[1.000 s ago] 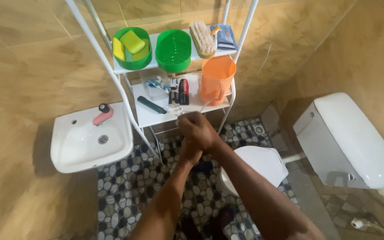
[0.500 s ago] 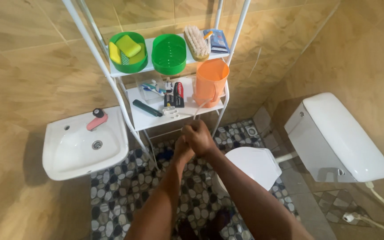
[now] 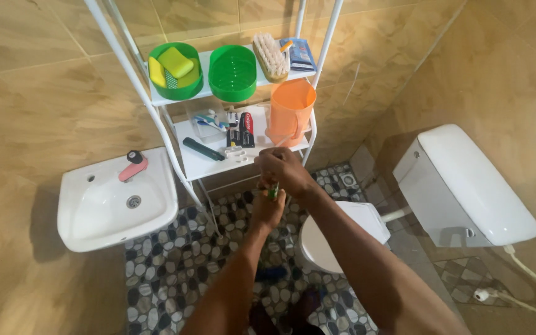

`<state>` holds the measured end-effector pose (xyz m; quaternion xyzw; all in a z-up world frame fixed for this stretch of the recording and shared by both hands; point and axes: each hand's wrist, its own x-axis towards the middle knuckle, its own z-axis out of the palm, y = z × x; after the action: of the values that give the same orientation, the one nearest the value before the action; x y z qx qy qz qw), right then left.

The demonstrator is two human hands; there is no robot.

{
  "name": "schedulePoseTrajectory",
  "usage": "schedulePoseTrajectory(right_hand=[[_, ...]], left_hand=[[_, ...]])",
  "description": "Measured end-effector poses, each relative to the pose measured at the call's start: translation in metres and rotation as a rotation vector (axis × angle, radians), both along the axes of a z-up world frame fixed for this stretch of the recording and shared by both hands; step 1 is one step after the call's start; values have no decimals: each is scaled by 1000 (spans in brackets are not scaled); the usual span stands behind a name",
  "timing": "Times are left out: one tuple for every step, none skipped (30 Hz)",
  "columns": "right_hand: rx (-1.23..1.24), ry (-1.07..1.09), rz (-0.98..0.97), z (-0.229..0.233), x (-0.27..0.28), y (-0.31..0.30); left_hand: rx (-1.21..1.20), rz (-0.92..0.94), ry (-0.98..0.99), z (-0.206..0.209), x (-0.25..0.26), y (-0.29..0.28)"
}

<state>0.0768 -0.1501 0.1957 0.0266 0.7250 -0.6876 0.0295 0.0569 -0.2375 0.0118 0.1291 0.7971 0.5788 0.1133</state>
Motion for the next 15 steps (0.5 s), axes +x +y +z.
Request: schedulePoseTrajectory(right_hand=[[1, 0, 0, 1, 2, 0], [-16, 26, -1, 4, 2, 1], [-34, 51, -3, 6, 1, 2], [-31, 50, -8, 2, 4, 0], [29, 48, -54, -2, 6, -1], [88, 46, -100, -7, 9, -3], [90, 45, -104, -14, 12, -3], [86, 128, -75, -22, 15, -4], [83, 211, -47, -30, 18, -5], [84, 211, -50, -29, 20, -2], [138, 125, -57, -28, 22, 1], [190, 33, -66, -28, 26, 4], [191, 27, -70, -34, 26, 11], [83, 3, -44, -40, 24, 19], [-26, -20, -19, -45, 23, 27]], left_hand=[[1, 0, 0, 5, -3, 0], [-36, -41, 35, 11, -8, 0], [-73, -81, 70, 17, -15, 1], [-71, -86, 69, 13, -18, 1], [-60, -136, 106, 8, -22, 2], [-50, -186, 143, 3, -25, 2], [-48, -190, 143, 0, -23, 4], [16, -198, 185, -3, -20, 4], [79, -206, 226, -6, -17, 5], [81, -209, 227, -5, -12, 8], [149, -193, 253, -3, -7, 11], [218, -179, 273, -2, 2, 13], [219, -183, 268, 7, 10, 14], [147, -195, 154, 17, 17, 16], [75, -208, 40, 27, 24, 19]])
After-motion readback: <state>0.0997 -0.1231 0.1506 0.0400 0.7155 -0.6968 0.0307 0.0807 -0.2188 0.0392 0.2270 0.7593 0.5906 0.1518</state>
